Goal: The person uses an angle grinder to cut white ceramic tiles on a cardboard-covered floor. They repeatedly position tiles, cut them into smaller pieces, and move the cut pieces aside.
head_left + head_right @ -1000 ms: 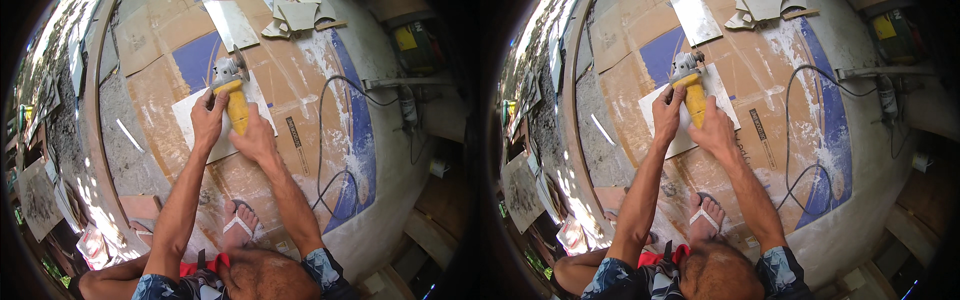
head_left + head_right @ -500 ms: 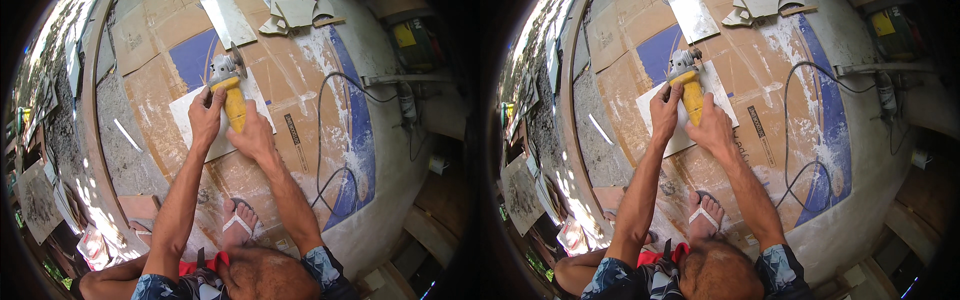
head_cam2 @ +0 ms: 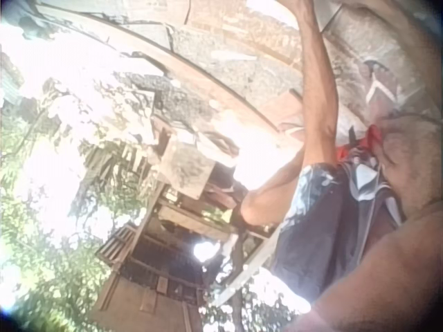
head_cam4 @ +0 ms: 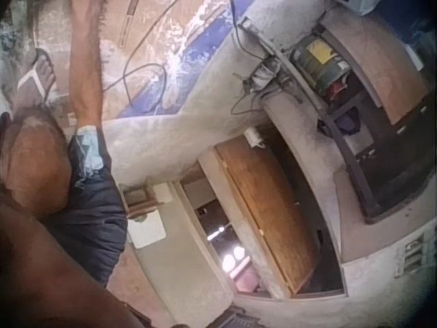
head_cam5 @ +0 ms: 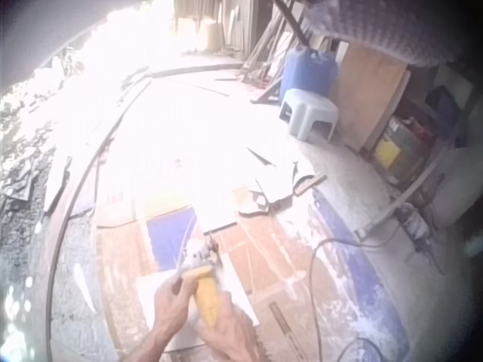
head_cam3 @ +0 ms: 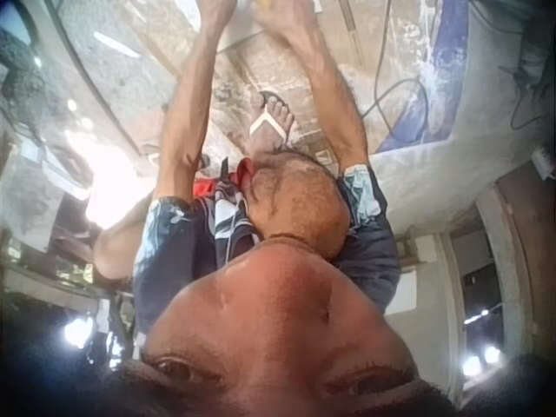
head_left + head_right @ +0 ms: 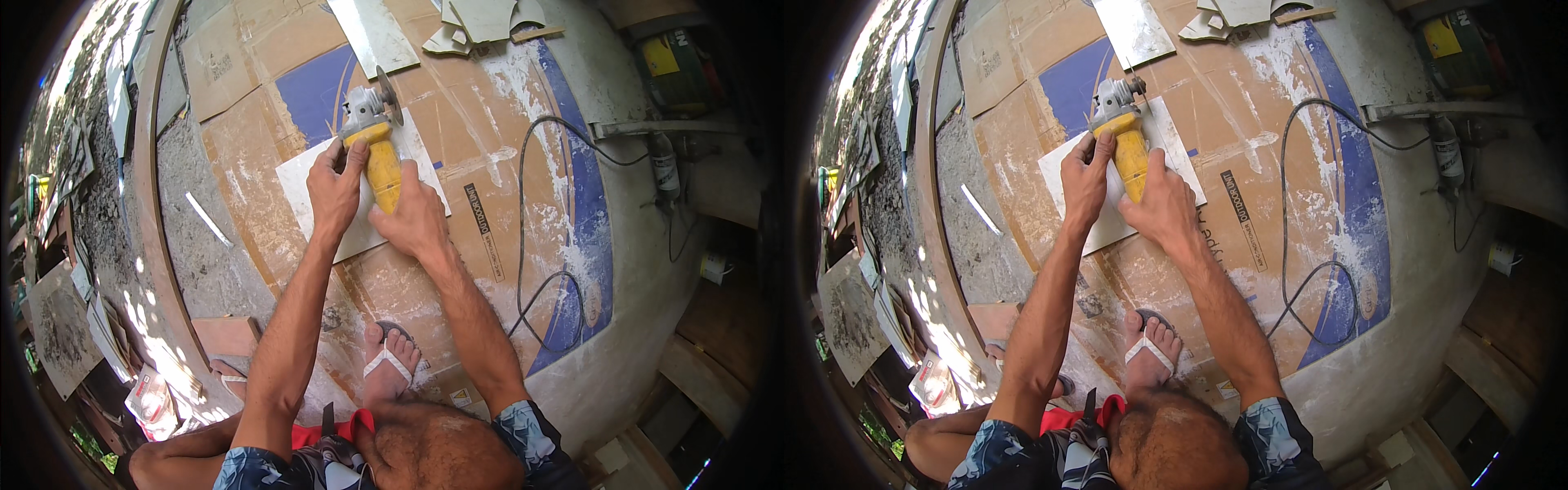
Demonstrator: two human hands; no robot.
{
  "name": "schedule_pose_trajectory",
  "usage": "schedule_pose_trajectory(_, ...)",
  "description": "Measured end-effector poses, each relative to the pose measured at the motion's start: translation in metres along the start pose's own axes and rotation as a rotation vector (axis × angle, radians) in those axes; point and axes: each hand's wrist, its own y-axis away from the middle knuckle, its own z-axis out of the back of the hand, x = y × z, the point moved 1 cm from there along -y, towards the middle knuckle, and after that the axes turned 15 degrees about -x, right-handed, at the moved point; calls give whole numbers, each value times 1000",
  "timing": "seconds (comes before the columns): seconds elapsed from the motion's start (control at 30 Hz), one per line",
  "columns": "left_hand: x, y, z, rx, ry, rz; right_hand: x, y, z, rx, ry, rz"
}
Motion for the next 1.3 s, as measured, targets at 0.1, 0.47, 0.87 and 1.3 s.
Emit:
schedule_pose_trajectory(0.1,1,0,1,-4,-10,0,1,0,0,3,-2,-2)
schedule_pose_trajectory(0.47,1,-1,0,-3,-15,-11,3,-2,2,33,7,-25)
schedule_pose_trajectory(0.87,0,-1,-2,-3,-26,-16,2,-3,2,26,11,-19)
schedule_pose_trajectory(1.3,1,-3,-3,-14,-40,-32,3,-5,1,38,21,-31)
